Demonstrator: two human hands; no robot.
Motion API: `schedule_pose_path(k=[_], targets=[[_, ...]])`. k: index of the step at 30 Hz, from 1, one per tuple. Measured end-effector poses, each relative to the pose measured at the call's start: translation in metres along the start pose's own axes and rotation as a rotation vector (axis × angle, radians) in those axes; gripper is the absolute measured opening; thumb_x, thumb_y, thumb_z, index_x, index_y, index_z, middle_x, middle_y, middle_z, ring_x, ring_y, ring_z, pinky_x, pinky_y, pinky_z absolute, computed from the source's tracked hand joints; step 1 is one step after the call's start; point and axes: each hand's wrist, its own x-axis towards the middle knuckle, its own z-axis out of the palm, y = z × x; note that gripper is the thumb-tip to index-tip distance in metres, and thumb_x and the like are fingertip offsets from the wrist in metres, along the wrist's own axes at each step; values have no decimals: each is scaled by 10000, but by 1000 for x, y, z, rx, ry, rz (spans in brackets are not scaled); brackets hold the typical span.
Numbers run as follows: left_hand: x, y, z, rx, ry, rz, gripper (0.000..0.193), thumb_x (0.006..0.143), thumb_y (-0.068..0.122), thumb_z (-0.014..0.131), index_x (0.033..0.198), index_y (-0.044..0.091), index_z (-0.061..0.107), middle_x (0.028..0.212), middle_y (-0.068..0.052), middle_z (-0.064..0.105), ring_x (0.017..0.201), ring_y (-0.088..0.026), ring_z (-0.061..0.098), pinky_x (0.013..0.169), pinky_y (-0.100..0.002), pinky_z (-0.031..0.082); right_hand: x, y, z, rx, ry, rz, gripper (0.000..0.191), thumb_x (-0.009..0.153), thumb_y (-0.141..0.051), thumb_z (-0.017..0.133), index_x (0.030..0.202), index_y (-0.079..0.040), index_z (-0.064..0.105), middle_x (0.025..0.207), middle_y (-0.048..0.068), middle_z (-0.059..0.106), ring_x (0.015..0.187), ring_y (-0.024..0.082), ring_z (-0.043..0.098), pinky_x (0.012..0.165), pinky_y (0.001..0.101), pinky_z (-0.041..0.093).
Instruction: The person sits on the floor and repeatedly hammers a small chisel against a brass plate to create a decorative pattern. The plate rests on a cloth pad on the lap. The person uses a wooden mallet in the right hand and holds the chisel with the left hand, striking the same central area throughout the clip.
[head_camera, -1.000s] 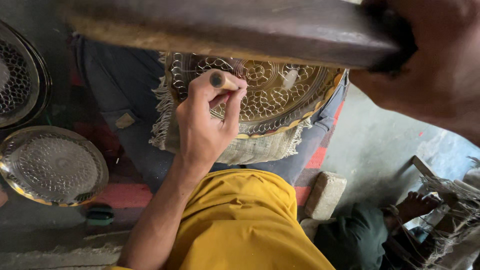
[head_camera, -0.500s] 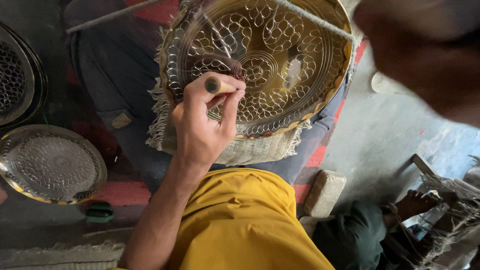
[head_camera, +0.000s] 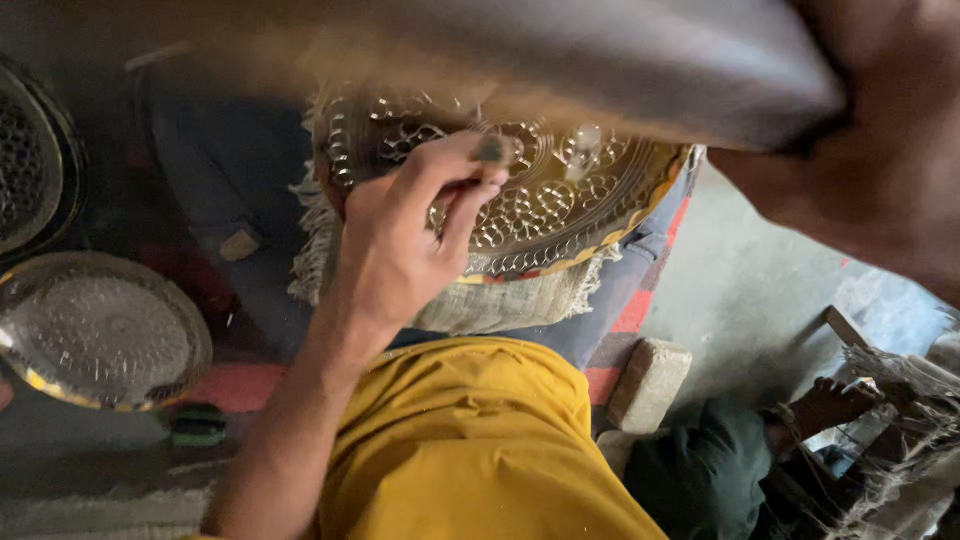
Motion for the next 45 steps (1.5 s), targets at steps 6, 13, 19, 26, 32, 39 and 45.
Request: schedule_pose_path(k=[6, 13, 19, 26, 32, 39, 45], targets=[[29, -5, -12, 47, -185, 204, 337, 1132, 52, 696, 1402, 107, 502, 1130, -112, 736, 995, -176, 771, 818, -254, 701, -18, 11, 15, 139, 185, 27, 261, 884, -44, 866, 1027, 47, 667, 880, 208, 682, 751, 268, 701, 673, 379, 555], [79, 3, -14, 142, -645, 316, 449, 978, -76, 615, 1378, 129, 617, 935, -125, 761, 765, -221, 760, 639, -328, 652, -72, -13, 100, 1116, 423, 370, 181, 843, -107, 754, 958, -28, 638, 778, 44, 691, 640, 133, 697, 583, 287, 594], [108, 24, -13, 565, -1106, 299, 678, 893, -100, 597, 1453, 283, 578, 824, -132, 735, 708, -255, 749, 650, -387, 625, -104, -60, 187, 1158, 664, 608, 144, 979, -29, 735, 976, 33, 605, 803, 104, 680, 671, 165, 725, 589, 293, 611], [123, 34, -7, 519, -1024, 537, 407, 824, 22, 624, 1160, 238, 700, 734, -132, 722, 724, -314, 742, 615, -423, 611, -124, -90, 219, 769, 731, 781, 133, 1035, 9, 740, 957, 40, 636, 797, 141, 696, 682, 230, 707, 627, 331, 577], [126, 36, -6, 530, -1075, 556, 379, 860, 16, 612, 1163, 226, 701, 748, -120, 722, 721, -309, 747, 650, -428, 617, -121, -107, 221, 342, 758, 647, 217, 883, -27, 731, 947, 77, 551, 755, 191, 612, 614, 253, 596, 577, 360, 523], [104, 24, -21, 596, -997, 382, 545, 964, -61, 567, 1401, 259, 631, 765, -119, 695, 650, -222, 728, 580, -357, 628, -124, -81, 193, 671, 662, 765, 318, 941, -109, 828, 922, -2, 529, 735, 154, 579, 629, 235, 552, 587, 366, 507], [66, 5, -28, 366, -638, 349, 442, 1009, -81, 606, 1383, 154, 602, 837, -109, 712, 631, -175, 708, 532, -274, 625, -111, -9, 140, 396, 514, 426, 256, 980, -71, 809, 990, 2, 564, 786, 146, 605, 672, 168, 586, 624, 324, 487]])
